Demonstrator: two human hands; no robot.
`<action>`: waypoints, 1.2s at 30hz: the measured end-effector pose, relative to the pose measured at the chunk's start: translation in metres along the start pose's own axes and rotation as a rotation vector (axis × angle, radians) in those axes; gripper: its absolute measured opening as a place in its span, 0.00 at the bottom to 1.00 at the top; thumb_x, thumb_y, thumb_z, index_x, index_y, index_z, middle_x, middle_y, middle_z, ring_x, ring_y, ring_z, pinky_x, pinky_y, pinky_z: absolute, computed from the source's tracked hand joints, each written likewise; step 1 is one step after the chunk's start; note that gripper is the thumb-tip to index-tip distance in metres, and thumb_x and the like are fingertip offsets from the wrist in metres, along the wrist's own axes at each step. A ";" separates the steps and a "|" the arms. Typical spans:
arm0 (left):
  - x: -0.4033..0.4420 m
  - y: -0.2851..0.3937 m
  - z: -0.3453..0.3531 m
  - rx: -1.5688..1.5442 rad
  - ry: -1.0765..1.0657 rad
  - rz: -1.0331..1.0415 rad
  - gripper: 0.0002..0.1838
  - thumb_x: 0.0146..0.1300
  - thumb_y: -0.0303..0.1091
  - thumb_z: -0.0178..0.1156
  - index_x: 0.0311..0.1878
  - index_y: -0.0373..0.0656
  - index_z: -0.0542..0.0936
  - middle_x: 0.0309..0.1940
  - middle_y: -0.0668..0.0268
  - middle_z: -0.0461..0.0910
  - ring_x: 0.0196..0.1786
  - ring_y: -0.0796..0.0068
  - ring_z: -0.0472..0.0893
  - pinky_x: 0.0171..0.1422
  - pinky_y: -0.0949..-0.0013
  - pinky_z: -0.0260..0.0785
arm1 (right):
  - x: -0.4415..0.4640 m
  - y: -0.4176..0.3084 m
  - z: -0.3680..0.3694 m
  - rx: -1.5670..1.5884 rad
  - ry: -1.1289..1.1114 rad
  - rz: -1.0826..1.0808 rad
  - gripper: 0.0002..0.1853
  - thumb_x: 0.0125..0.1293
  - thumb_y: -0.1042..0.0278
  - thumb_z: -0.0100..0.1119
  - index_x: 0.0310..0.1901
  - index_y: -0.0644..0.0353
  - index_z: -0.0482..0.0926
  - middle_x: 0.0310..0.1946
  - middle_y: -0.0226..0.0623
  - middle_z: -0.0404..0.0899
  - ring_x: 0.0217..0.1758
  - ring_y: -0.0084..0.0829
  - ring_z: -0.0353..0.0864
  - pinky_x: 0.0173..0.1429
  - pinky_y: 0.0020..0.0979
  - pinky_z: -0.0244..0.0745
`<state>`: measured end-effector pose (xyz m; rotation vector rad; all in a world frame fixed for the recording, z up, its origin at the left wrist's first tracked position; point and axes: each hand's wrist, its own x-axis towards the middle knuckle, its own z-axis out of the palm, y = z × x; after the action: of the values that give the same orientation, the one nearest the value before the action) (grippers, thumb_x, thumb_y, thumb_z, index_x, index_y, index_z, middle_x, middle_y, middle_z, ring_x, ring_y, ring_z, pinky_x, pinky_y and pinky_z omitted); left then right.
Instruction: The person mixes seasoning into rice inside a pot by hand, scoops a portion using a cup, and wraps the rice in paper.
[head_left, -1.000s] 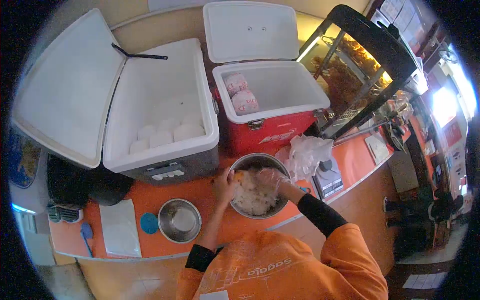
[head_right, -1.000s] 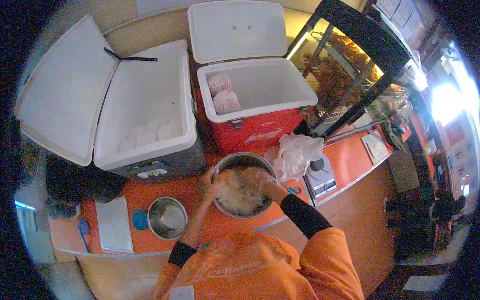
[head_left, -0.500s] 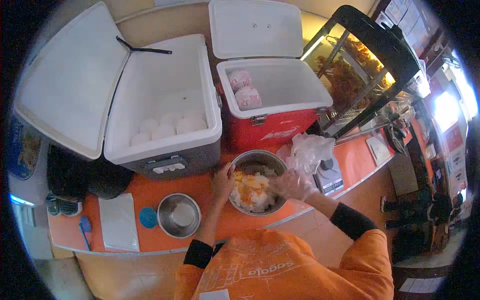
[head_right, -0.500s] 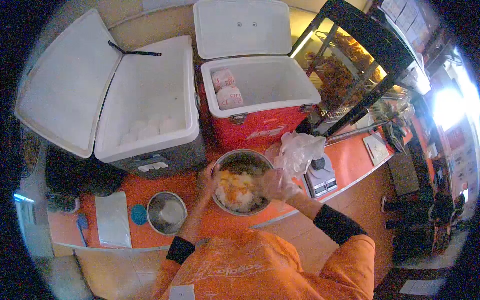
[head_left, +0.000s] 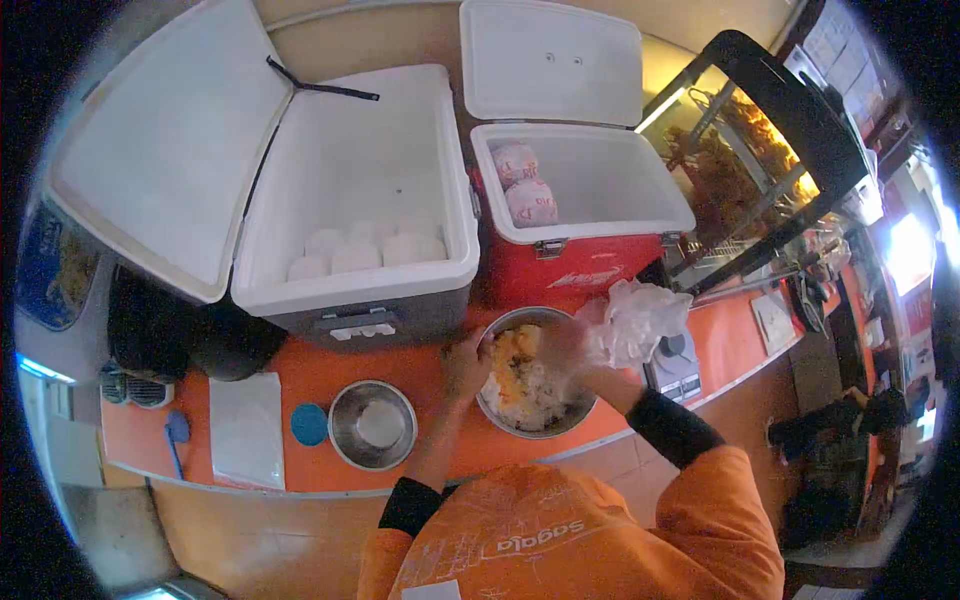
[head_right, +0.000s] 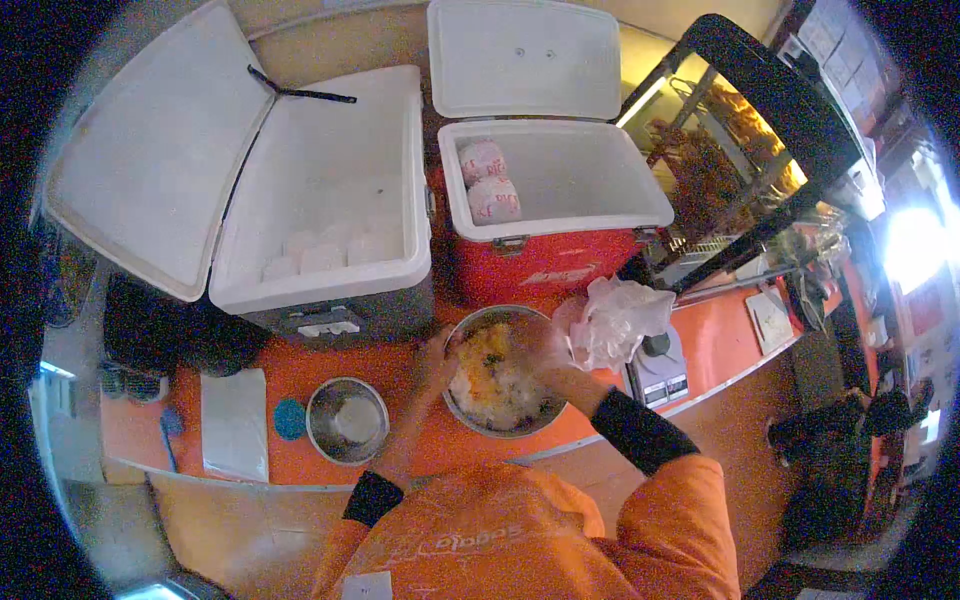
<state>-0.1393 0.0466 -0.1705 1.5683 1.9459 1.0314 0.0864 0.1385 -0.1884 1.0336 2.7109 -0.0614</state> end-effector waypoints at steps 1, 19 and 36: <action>0.000 0.001 0.000 -0.004 0.004 -0.007 0.17 0.68 0.46 0.51 0.46 0.43 0.79 0.34 0.48 0.81 0.37 0.44 0.80 0.42 0.49 0.70 | -0.010 0.008 0.023 -0.088 0.041 0.011 0.18 0.66 0.62 0.50 0.55 0.56 0.73 0.55 0.41 0.73 0.59 0.37 0.71 0.62 0.37 0.66; 0.039 -0.009 0.014 -0.150 -0.152 0.249 0.19 0.68 0.45 0.53 0.50 0.38 0.79 0.41 0.49 0.82 0.45 0.48 0.81 0.48 0.55 0.73 | -0.020 -0.039 -0.081 0.008 0.015 -0.537 0.24 0.60 0.58 0.52 0.61 0.41 0.71 0.39 0.42 0.80 0.38 0.42 0.83 0.41 0.44 0.80; -0.011 0.018 -0.009 -0.231 0.064 -0.001 0.22 0.72 0.47 0.43 0.46 0.36 0.77 0.38 0.46 0.80 0.41 0.43 0.80 0.45 0.53 0.70 | -0.056 -0.046 0.015 0.160 0.167 -0.173 0.16 0.61 0.57 0.55 0.44 0.59 0.79 0.33 0.37 0.79 0.34 0.40 0.79 0.45 0.44 0.74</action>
<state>-0.1313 0.0348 -0.1529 1.4222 1.7938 1.2709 0.0995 0.0661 -0.1918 0.8767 2.9843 -0.2356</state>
